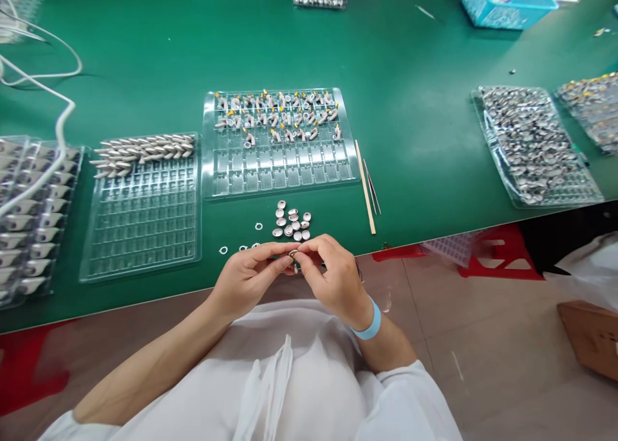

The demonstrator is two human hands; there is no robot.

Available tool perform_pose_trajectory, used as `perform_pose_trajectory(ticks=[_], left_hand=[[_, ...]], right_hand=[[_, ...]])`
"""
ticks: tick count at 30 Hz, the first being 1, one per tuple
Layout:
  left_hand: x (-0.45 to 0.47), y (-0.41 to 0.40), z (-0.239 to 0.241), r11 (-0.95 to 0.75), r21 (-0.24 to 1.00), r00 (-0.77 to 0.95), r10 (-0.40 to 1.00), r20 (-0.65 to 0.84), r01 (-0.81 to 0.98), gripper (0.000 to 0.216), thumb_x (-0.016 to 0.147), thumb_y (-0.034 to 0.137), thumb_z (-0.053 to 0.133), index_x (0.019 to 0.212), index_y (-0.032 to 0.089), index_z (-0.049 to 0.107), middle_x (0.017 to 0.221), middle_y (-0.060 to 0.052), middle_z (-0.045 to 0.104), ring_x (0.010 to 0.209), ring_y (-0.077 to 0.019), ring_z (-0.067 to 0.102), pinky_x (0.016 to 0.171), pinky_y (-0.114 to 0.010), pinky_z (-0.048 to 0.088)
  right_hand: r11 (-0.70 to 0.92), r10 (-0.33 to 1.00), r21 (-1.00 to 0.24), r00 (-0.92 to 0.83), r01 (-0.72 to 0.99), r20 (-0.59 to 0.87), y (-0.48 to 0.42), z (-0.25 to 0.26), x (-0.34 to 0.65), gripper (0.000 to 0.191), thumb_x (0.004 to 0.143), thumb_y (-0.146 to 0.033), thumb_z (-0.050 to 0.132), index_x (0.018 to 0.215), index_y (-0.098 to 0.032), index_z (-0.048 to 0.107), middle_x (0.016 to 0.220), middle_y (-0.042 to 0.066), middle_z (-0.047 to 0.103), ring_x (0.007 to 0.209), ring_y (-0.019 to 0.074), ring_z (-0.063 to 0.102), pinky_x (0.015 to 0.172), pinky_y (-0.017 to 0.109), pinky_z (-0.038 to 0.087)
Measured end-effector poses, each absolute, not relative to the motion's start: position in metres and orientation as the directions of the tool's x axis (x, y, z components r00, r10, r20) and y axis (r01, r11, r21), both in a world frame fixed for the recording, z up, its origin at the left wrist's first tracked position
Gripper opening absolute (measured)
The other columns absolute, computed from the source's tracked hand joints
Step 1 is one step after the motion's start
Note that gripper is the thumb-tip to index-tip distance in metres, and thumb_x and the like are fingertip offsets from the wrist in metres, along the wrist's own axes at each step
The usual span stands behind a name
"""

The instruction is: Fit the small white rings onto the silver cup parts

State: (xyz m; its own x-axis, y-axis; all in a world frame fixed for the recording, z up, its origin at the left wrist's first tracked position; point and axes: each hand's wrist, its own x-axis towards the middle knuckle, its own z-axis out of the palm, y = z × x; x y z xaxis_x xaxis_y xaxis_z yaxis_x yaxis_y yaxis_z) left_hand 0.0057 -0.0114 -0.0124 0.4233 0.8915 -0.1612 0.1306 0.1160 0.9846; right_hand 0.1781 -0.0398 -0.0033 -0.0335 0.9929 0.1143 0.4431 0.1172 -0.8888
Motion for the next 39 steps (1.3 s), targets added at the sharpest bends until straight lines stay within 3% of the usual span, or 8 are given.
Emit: perform_pose_trajectory(ticks=[7,15,27,33,39], left_hand=[[0.005,-0.015,-0.015,-0.041,0.981,0.411,0.911,-0.041,0.189,0.026,0.090,0.022,0.057,0.112,0.017,0.070,0.093,-0.008,0.072,0.078,-0.0163,0.069,0.071,-0.027,0.059],[0.010,-0.017,-0.013,0.017,0.973,0.330,0.939,-0.094,0.229,0.022,0.086,0.021,0.059,0.100,0.017,0.075,0.089,-0.007,0.075,0.076,-0.0172,0.070,0.069,-0.027,0.059],[0.016,-0.015,-0.009,-0.029,0.964,0.215,0.976,-0.030,0.265,0.018,0.077,0.015,0.063,0.086,0.018,0.078,0.078,-0.005,0.075,0.070,-0.0157,0.069,0.063,-0.023,0.054],[0.017,-0.019,-0.007,-0.037,0.976,0.186,0.982,-0.003,0.213,0.018,0.075,0.012,0.062,0.082,0.017,0.078,0.070,-0.004,0.073,0.063,-0.0137,0.065,0.057,-0.022,0.052],[0.020,-0.022,-0.010,0.010,0.985,0.134,0.990,-0.034,0.170,0.016,0.073,0.013,0.063,0.080,0.015,0.077,0.072,-0.005,0.073,0.062,-0.0133,0.064,0.055,-0.021,0.051]], right_hand=[[-0.010,1.000,-0.917,0.001,0.398,-0.011,-0.040,-0.003,0.174,0.005,0.088,-0.022,0.057,0.087,-0.020,0.061,0.080,0.001,0.062,0.071,0.0134,0.059,0.065,0.026,0.050],[-0.162,0.984,-0.965,-0.038,0.205,-0.173,-0.037,-0.005,0.173,0.007,0.086,-0.022,0.058,0.081,-0.020,0.055,0.074,-0.002,0.061,0.064,0.0119,0.060,0.057,0.023,0.048],[-0.117,0.993,-0.975,0.011,0.191,-0.117,-0.038,-0.010,0.166,0.007,0.083,-0.020,0.057,0.078,-0.021,0.052,0.073,-0.002,0.056,0.063,0.0117,0.055,0.056,0.023,0.046],[-0.124,0.992,-0.988,-0.014,0.088,-0.125,-0.041,-0.009,0.164,0.009,0.085,-0.019,0.055,0.077,-0.021,0.050,0.072,-0.002,0.054,0.061,0.0114,0.055,0.055,0.024,0.046],[-0.100,0.995,-0.988,0.019,0.118,-0.099,-0.042,-0.014,0.159,0.011,0.082,-0.018,0.057,0.076,-0.021,0.049,0.072,-0.003,0.052,0.059,0.0103,0.051,0.050,0.022,0.041]])
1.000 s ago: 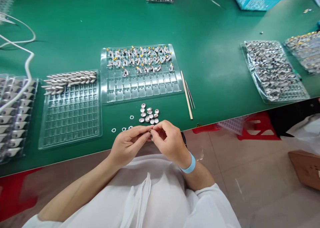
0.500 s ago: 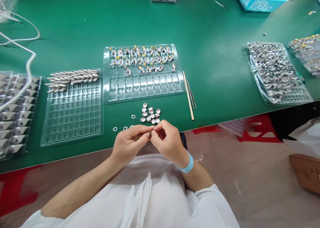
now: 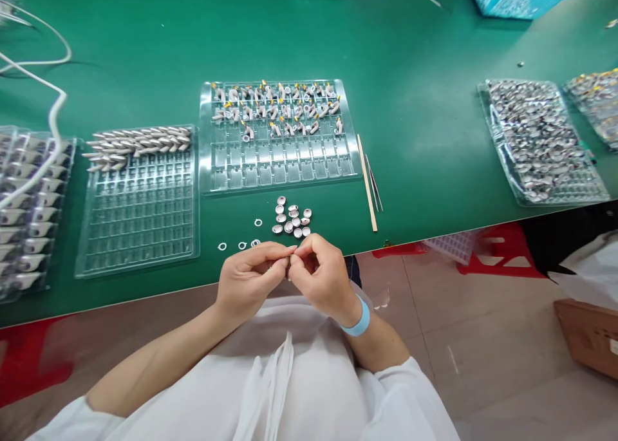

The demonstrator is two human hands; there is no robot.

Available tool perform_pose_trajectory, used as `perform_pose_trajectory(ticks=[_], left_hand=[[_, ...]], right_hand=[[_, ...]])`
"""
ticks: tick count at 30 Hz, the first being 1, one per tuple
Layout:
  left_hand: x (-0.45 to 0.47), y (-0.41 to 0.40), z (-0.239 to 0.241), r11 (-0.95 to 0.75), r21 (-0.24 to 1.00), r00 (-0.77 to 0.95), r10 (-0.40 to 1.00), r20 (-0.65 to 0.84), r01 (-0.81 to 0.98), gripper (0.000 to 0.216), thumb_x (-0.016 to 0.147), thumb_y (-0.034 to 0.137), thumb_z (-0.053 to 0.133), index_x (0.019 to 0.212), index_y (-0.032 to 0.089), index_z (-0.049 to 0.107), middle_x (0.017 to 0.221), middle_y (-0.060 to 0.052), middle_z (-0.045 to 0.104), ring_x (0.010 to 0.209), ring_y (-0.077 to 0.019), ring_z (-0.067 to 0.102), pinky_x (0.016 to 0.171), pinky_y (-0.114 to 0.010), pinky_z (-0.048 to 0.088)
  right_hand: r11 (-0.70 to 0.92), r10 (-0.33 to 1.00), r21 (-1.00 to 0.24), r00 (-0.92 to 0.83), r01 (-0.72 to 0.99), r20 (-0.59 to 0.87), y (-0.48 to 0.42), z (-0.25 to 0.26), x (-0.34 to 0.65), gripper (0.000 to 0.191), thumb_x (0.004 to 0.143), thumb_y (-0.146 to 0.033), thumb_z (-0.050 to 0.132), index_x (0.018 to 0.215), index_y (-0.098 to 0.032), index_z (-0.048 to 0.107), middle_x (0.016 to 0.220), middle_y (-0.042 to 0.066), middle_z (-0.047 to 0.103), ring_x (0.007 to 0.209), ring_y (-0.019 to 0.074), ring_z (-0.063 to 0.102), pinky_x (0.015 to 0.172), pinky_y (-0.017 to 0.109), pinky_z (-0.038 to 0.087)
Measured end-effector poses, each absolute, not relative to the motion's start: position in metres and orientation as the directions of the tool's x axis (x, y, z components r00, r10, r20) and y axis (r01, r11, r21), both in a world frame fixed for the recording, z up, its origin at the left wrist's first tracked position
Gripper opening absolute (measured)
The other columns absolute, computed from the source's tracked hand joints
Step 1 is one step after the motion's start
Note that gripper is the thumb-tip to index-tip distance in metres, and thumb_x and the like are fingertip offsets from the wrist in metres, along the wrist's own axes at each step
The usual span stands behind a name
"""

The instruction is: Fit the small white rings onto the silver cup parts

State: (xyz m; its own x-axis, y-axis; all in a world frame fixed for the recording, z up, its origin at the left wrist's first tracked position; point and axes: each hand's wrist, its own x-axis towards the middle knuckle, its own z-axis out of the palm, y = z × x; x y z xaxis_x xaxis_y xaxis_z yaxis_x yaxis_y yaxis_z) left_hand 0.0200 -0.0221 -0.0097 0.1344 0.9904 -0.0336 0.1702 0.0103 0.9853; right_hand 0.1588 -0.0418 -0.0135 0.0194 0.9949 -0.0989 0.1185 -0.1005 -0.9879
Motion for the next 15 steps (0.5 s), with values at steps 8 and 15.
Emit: perform_pose_trajectory(ticks=[8,15], left_hand=[[0.016,-0.016,-0.009,0.202,0.973,0.211,0.952,-0.221,0.107,0.018,0.076,0.018,0.063,0.087,0.015,0.077,0.077,-0.005,0.074,0.065,-0.0145,0.067,0.060,-0.022,0.056],[0.008,-0.006,-0.004,0.323,0.946,0.326,0.893,-0.310,0.014,0.023,0.083,0.026,0.063,0.099,0.015,0.075,0.073,-0.004,0.072,0.064,-0.0136,0.066,0.064,-0.024,0.057]], right_hand=[[-0.103,0.995,-0.978,0.032,0.179,-0.098,-0.035,-0.015,0.159,0.010,0.082,-0.018,0.057,0.074,-0.021,0.050,0.069,-0.003,0.054,0.059,0.0108,0.052,0.051,0.023,0.043],[-0.101,0.995,-0.982,-0.013,0.157,-0.104,-0.030,-0.007,0.168,0.007,0.086,-0.025,0.058,0.081,-0.020,0.058,0.072,-0.001,0.062,0.064,0.0125,0.060,0.058,0.024,0.049]])
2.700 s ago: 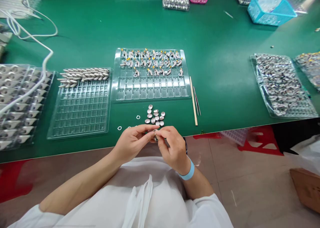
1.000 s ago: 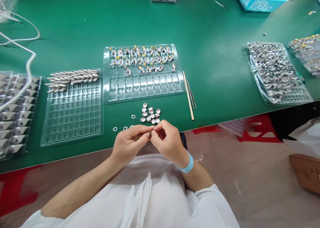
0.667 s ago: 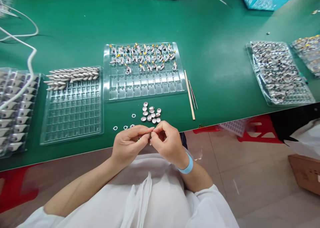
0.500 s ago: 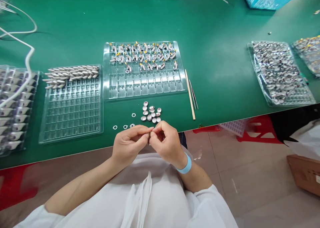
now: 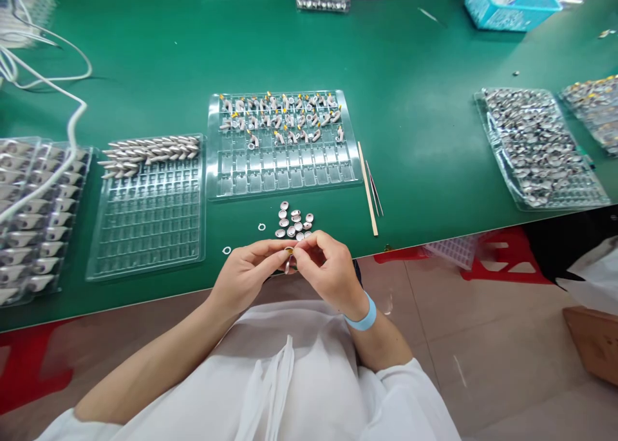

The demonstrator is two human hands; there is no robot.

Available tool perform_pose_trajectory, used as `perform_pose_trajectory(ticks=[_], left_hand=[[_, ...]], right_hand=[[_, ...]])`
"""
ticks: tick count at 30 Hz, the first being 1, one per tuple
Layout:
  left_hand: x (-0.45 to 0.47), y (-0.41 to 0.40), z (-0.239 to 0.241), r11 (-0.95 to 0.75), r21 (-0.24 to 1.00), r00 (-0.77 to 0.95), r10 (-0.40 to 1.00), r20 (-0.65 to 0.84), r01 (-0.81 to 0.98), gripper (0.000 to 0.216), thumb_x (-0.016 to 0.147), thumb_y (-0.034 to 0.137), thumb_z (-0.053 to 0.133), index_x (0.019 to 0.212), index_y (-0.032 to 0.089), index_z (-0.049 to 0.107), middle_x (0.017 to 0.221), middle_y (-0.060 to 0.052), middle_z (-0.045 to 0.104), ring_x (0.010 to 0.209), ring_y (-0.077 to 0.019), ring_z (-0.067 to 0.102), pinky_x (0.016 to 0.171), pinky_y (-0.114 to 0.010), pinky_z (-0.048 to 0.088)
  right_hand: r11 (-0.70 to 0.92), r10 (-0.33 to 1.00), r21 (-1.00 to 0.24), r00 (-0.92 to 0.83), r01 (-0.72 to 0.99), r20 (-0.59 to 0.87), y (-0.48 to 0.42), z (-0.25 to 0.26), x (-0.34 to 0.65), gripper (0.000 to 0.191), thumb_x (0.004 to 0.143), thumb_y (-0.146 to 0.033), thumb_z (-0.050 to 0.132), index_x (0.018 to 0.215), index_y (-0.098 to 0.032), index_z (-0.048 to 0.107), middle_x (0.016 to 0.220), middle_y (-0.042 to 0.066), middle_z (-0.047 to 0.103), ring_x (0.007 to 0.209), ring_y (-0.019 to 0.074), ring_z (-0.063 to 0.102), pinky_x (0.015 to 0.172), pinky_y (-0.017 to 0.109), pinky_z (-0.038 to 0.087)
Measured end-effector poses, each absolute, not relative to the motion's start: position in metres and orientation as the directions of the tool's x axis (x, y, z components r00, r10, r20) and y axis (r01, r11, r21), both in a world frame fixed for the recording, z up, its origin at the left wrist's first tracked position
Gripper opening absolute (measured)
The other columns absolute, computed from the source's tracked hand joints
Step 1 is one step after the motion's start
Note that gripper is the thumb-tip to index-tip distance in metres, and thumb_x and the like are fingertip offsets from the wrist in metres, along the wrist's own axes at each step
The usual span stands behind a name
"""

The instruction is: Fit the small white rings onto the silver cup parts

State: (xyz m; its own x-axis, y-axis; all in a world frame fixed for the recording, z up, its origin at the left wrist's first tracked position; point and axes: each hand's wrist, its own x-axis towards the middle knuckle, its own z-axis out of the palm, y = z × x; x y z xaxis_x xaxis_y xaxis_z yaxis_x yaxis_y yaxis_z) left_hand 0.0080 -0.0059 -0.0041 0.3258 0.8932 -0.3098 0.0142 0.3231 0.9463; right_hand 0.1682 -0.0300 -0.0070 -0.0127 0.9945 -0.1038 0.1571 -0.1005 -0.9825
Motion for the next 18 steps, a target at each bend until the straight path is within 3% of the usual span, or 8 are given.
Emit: perform_pose_trajectory(ticks=[10,18], left_hand=[[0.0053,-0.0113,-0.0056,0.131,0.984,0.373,0.912,-0.167,0.121,0.026,0.089,0.026,0.056,0.107,0.019,0.073,0.099,-0.007,0.075,0.077,-0.0171,0.071,0.074,-0.029,0.061],[0.0051,-0.0127,-0.0049,0.059,0.985,0.372,0.921,-0.117,0.162,0.025,0.090,0.024,0.056,0.107,0.020,0.074,0.096,-0.007,0.075,0.076,-0.0168,0.071,0.072,-0.027,0.061]], right_hand=[[-0.075,0.997,-0.948,0.033,0.309,-0.068,-0.0315,-0.0034,0.1685,0.004,0.081,-0.021,0.060,0.078,-0.020,0.059,0.070,-0.002,0.061,0.056,0.0100,0.054,0.050,0.022,0.043],[-0.055,0.998,-0.943,0.026,0.330,-0.049,-0.0324,-0.0048,0.1689,0.005,0.081,-0.023,0.061,0.077,-0.020,0.059,0.069,-0.001,0.061,0.054,0.0097,0.051,0.048,0.022,0.042]])
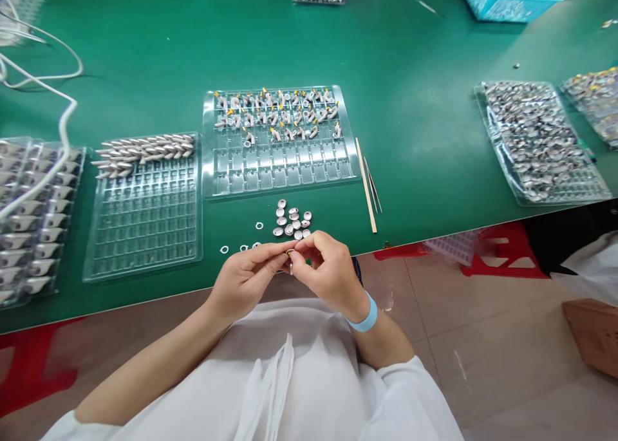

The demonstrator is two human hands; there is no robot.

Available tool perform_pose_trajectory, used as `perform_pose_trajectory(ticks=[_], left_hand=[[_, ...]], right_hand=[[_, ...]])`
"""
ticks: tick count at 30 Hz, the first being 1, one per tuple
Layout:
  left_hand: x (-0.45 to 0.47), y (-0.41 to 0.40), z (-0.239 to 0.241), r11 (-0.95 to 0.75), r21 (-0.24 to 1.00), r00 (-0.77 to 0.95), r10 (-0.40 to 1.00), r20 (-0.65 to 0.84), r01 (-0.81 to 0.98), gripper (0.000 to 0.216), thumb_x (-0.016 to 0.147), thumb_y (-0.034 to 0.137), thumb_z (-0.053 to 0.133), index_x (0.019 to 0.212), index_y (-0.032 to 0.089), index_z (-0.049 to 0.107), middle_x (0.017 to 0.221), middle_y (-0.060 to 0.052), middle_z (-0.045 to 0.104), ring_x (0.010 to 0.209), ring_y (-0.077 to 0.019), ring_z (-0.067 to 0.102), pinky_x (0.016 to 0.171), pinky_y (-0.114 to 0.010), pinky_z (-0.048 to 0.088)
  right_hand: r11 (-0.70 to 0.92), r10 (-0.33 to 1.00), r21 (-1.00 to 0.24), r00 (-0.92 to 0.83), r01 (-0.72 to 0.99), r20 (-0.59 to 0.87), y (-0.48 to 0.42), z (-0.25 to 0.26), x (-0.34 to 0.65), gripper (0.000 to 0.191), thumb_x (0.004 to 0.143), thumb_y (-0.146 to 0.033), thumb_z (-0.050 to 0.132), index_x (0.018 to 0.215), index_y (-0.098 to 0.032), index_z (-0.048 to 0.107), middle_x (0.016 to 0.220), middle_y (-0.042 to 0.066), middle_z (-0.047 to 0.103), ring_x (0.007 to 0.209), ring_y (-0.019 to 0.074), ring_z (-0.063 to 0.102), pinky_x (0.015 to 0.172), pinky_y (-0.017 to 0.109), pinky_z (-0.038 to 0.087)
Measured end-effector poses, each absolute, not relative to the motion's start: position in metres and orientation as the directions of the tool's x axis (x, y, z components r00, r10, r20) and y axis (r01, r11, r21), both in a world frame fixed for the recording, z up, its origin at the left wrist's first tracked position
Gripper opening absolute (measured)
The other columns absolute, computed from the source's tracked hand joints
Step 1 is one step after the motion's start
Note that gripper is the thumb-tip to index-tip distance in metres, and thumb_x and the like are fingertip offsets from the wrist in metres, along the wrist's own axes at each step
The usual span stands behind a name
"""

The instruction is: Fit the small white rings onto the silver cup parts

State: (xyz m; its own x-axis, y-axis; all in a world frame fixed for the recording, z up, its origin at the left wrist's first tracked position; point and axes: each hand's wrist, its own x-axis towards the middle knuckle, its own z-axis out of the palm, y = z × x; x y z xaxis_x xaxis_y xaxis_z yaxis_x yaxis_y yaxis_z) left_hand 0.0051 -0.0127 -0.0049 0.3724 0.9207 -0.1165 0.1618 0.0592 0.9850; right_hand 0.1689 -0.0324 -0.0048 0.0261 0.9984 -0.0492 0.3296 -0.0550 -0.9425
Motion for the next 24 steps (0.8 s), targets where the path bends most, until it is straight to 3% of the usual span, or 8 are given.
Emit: perform_pose_trajectory(ticks=[7,14,19,24], left_hand=[[0.0038,-0.0153,-0.0111,-0.044,0.973,0.402,0.914,-0.052,0.227,0.027,0.092,0.020,0.052,0.111,0.020,0.072,0.095,-0.007,0.075,0.077,-0.0163,0.071,0.073,-0.027,0.060],[0.0054,-0.0159,-0.0131,-0.134,0.957,0.386,0.922,0.026,0.256,0.028,0.091,0.017,0.053,0.112,0.020,0.071,0.094,-0.006,0.075,0.079,-0.0157,0.071,0.073,-0.025,0.059],[0.0047,-0.0169,-0.0130,-0.121,0.966,0.393,0.919,0.021,0.230,0.026,0.090,0.016,0.054,0.110,0.017,0.072,0.089,-0.007,0.075,0.074,-0.0151,0.071,0.070,-0.024,0.059],[0.0045,-0.0164,-0.0151,-0.181,0.960,0.400,0.913,0.083,0.214,0.028,0.090,0.013,0.054,0.111,0.018,0.071,0.088,-0.007,0.074,0.073,-0.0137,0.070,0.068,-0.022,0.057]], right_hand=[[-0.060,0.998,-0.957,0.007,0.285,-0.060,-0.0330,-0.0087,0.1680,0.005,0.081,-0.021,0.059,0.076,-0.020,0.058,0.068,-0.002,0.061,0.055,0.0098,0.055,0.049,0.021,0.044],[-0.033,0.999,-0.928,0.022,0.371,-0.026,-0.0341,-0.0092,0.1664,0.007,0.081,-0.020,0.059,0.074,-0.020,0.057,0.069,-0.001,0.059,0.055,0.0102,0.053,0.050,0.023,0.044],[-0.133,0.987,-0.971,-0.066,0.196,-0.148,-0.0331,-0.0076,0.1716,0.007,0.085,-0.023,0.058,0.079,-0.019,0.058,0.072,0.000,0.063,0.063,0.0124,0.061,0.056,0.023,0.050],[-0.173,0.981,-0.972,-0.063,0.157,-0.185,-0.0336,-0.0079,0.1733,0.008,0.085,-0.023,0.059,0.079,-0.019,0.058,0.072,0.000,0.063,0.063,0.0120,0.060,0.057,0.022,0.048]])
